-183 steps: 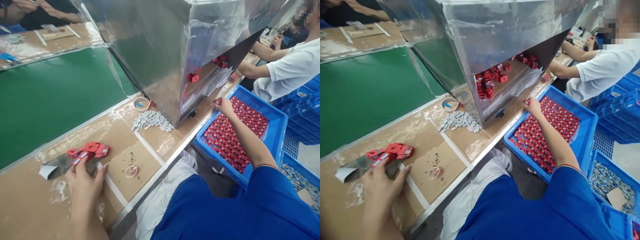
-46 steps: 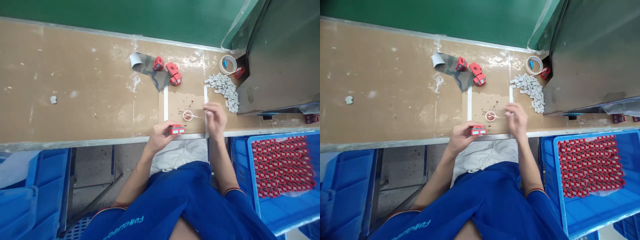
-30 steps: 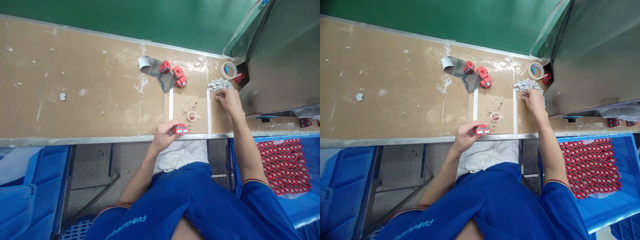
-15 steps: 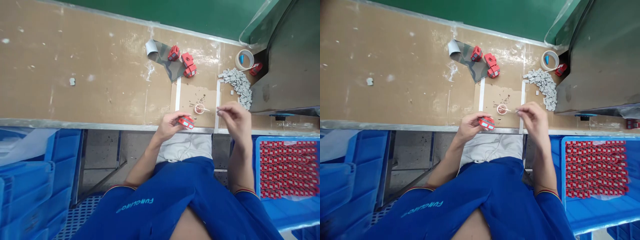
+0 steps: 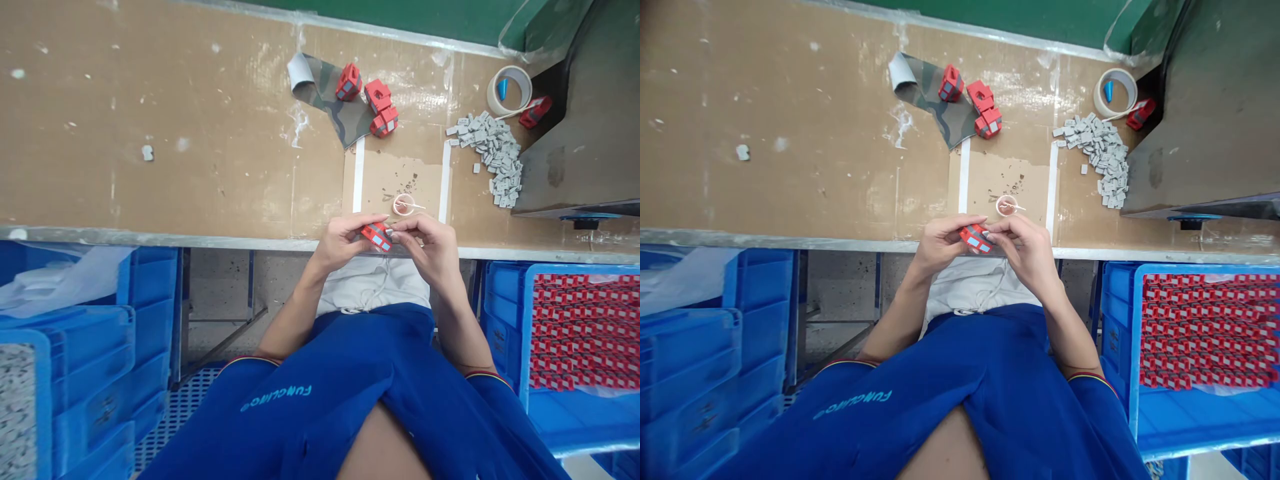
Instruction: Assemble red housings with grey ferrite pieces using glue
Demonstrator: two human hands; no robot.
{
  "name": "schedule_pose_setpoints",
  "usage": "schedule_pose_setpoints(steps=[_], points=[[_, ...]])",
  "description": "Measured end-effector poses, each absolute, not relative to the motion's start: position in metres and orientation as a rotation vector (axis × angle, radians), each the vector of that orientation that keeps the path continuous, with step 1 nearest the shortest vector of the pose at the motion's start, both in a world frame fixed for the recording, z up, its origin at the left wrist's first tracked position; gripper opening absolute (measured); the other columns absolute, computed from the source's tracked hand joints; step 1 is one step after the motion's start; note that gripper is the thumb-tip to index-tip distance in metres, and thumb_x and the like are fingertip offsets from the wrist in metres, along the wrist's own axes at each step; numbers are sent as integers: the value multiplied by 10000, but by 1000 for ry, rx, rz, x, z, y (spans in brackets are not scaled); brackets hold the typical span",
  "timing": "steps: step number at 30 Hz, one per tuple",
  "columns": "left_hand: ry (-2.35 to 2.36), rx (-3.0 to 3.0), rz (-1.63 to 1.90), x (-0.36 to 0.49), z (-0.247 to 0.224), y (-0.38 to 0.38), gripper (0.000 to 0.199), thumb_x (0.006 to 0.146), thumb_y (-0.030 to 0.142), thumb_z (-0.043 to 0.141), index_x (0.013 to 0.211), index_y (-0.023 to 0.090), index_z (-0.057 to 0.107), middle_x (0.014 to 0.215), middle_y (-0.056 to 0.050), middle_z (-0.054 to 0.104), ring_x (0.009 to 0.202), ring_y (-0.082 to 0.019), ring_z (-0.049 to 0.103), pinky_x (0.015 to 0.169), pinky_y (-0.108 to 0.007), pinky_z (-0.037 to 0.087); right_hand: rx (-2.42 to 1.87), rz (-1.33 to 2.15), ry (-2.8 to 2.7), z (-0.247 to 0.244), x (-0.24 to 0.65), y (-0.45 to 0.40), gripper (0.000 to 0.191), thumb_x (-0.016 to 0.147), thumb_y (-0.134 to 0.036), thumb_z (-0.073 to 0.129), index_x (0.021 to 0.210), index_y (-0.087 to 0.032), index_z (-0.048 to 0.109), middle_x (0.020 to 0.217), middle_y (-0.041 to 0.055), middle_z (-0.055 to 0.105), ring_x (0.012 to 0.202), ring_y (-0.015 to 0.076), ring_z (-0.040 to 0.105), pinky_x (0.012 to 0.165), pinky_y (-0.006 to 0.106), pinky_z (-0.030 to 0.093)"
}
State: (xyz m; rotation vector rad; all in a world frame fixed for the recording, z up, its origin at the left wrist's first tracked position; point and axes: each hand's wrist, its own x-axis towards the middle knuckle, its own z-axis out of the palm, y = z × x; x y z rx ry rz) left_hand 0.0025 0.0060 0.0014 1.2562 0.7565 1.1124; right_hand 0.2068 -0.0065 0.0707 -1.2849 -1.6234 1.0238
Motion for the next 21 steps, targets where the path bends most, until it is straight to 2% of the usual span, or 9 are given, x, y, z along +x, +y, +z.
schedule_pose_setpoints(steps=[3, 8, 13, 21], points=[[765, 1245, 1101, 3, 1, 6, 471, 816, 267, 907, 1274, 225, 805, 1193, -104, 833, 1041, -209, 809, 922, -302, 651, -1290, 1033, -1640, 69, 206, -6, 55, 939, -215, 735, 896, -231, 764, 887, 17, 793, 772, 171, 747, 715, 302, 626], [812, 1317, 1110, 3, 0, 5, 352, 831, 265, 889, 1173, 205, 833, 1140, -97, 843, 1037, -214, 805, 942, -320, 642, -1285, 1008, -1722, 71, 209, -6, 86, 956, -177, 726, 912, -239, 767, 903, 15, 783, 818, 175, 733, 736, 302, 593], [840, 1405, 1095, 2, 0, 6, 305, 872, 228, 837, 1177, 212, 834, 1117, -87, 847, 1003, -201, 802, 913, -311, 630, -1319, 920, -1836, 78, 207, -9, 144, 956, -127, 700, 864, -222, 757, 844, 14, 723, 749, 157, 667, 658, 277, 515], [832, 1409, 1120, 3, 2, 8, 323, 857, 273, 868, 1173, 210, 840, 1113, -94, 851, 994, -213, 808, 908, -321, 634, -1384, 1039, -1655, 72, 204, -8, 129, 955, -179, 694, 930, -238, 806, 911, 23, 789, 821, 184, 728, 739, 316, 574]])
